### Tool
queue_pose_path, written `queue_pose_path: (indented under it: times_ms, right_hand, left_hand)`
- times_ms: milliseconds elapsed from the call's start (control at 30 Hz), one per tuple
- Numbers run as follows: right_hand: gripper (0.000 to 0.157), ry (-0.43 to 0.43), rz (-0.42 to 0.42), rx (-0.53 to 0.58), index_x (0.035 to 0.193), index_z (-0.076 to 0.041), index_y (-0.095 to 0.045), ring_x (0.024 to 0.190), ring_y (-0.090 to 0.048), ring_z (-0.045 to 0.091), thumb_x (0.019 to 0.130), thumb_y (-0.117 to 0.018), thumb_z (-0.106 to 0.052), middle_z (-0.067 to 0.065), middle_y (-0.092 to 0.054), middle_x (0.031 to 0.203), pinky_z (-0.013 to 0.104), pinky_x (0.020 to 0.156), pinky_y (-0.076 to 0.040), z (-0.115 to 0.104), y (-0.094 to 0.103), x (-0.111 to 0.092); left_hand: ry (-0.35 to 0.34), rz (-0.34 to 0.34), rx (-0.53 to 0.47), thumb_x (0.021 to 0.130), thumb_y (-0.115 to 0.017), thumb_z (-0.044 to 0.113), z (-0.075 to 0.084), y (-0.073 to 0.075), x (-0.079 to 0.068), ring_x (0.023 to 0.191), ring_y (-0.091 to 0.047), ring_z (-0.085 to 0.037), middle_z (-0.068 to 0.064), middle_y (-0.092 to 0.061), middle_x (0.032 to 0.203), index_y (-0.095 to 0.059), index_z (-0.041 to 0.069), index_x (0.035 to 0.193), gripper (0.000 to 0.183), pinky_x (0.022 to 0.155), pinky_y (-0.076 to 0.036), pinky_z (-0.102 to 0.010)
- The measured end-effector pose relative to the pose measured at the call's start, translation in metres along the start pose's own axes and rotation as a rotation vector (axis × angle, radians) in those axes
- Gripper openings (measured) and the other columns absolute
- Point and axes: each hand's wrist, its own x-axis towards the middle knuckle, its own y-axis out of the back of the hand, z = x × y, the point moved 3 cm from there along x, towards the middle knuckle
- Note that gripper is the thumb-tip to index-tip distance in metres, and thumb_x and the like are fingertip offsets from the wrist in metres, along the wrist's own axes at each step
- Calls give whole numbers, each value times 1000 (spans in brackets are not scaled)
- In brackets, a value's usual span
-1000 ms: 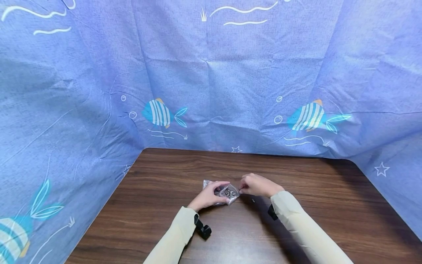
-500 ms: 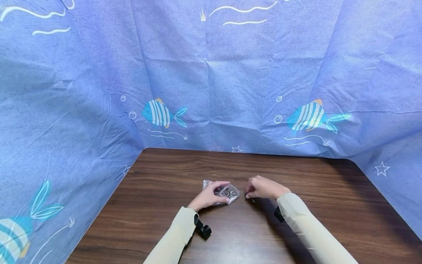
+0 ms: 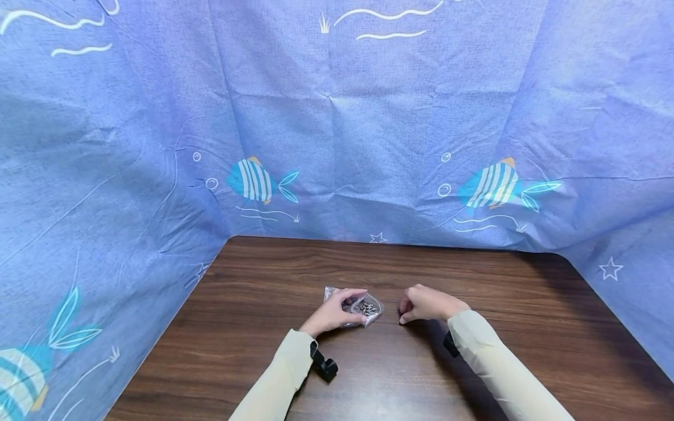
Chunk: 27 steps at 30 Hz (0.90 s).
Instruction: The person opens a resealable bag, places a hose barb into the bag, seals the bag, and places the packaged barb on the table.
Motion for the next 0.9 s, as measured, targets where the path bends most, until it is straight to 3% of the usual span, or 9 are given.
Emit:
queue_pose_path:
  times_ms: [200, 433, 900]
  right_hand:
    - [8, 82, 16, 7, 74, -14, -71, 59, -49, -6, 78, -77, -17, -15, -62, 66, 17, 56, -44, 1, -3, -4]
    - [9, 33, -6, 9, 72, -15, -71, 57, -47, -5, 79, -76, -13, -15, -61, 65, 17, 55, -44, 3, -5, -5]
    - [11, 24, 2, -15, 72, -15, -69, 61, -49, -5, 80, -74, -7, -13, -64, 69, 17, 58, -45, 2, -3, -5]
  left_hand:
    - [14, -9, 4, 78, -80, 30, -2, -1, 0, 107, -48, -17, -3, -59, 123, -57, 21, 135, 62, 92, -42, -32]
    - [2, -9, -3, 79, -79, 30, -3, -1, 0, 108, -48, -18, -4, -59, 124, -57, 19, 135, 61, 93, -42, -33]
    - [-1, 3, -8, 79, -80, 30, -1, -1, 0, 108, -48, -18, -4, -60, 124, -57, 19, 134, 61, 92, -43, -33]
